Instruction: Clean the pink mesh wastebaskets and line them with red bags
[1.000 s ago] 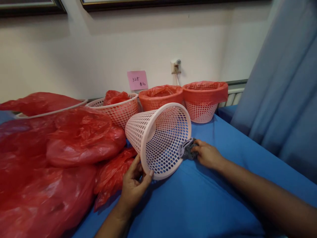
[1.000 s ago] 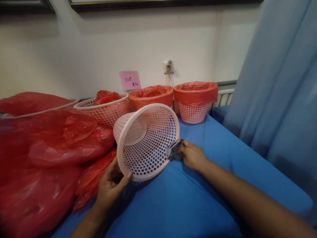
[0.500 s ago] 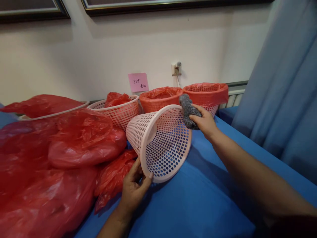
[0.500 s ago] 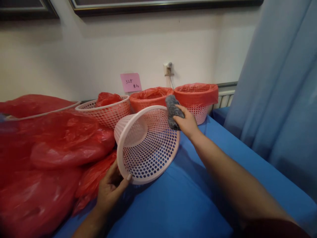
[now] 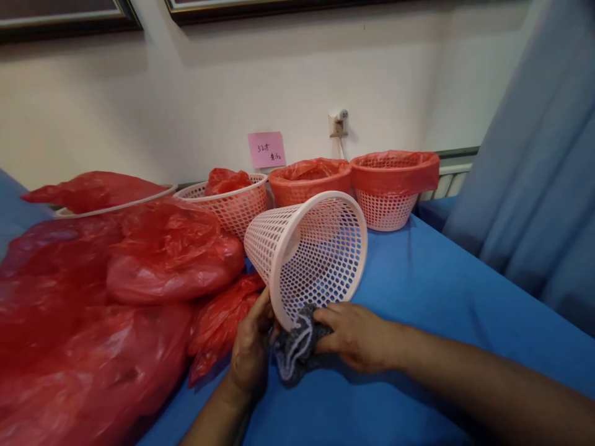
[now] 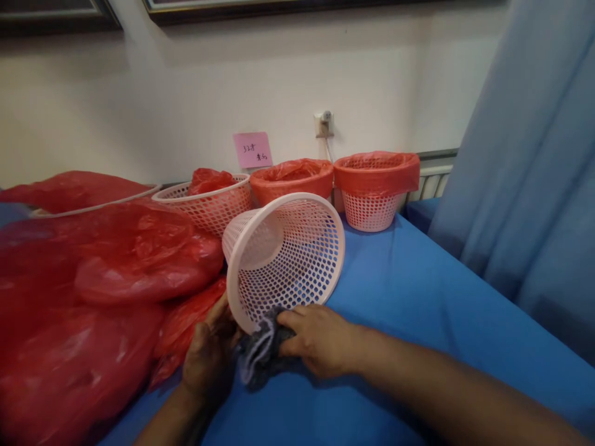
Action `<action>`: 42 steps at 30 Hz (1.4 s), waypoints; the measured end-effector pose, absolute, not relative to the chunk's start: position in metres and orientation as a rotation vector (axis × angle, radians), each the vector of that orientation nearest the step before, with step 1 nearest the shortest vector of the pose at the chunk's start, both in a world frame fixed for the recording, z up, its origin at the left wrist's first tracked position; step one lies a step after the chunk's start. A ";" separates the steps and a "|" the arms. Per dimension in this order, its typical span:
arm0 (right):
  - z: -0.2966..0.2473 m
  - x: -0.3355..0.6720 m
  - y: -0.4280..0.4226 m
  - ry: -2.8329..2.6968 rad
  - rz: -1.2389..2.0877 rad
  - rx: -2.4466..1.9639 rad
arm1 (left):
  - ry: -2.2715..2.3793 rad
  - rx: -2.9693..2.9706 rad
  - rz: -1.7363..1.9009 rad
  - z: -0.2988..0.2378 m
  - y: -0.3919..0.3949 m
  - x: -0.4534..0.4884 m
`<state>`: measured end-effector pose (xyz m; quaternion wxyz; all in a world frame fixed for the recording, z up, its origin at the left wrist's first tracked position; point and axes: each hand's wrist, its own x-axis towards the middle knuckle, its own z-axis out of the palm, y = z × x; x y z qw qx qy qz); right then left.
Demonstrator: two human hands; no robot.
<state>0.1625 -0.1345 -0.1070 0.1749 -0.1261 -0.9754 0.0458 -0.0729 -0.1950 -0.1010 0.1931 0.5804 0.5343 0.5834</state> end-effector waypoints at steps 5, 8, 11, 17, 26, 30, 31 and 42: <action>-0.130 0.195 -0.110 -2.644 0.470 -0.598 | 1.166 1.274 1.603 -0.102 -0.195 -0.072; -0.135 0.209 -0.090 -2.510 0.500 -0.816 | 1.144 1.248 1.608 -0.103 -0.196 -0.071; -0.138 0.221 -0.072 -2.364 0.290 -1.163 | 1.104 1.267 1.607 -0.103 -0.196 -0.069; -0.114 0.222 -0.039 -1.908 0.158 -1.289 | 1.036 1.363 1.580 -0.102 -0.193 -0.069; -0.009 0.139 -0.056 -1.578 0.588 -0.783 | 1.054 1.430 1.613 -0.101 -0.194 -0.066; -0.038 0.118 -0.134 -1.850 0.559 -0.677 | 1.118 1.390 1.632 -0.106 -0.197 -0.065; -0.052 0.119 -0.152 -1.929 0.584 -0.699 | 1.134 1.382 1.633 -0.107 -0.197 -0.065; -0.131 0.218 -0.097 -2.466 -0.093 -1.436 | 1.156 1.381 1.628 -0.110 -0.196 -0.064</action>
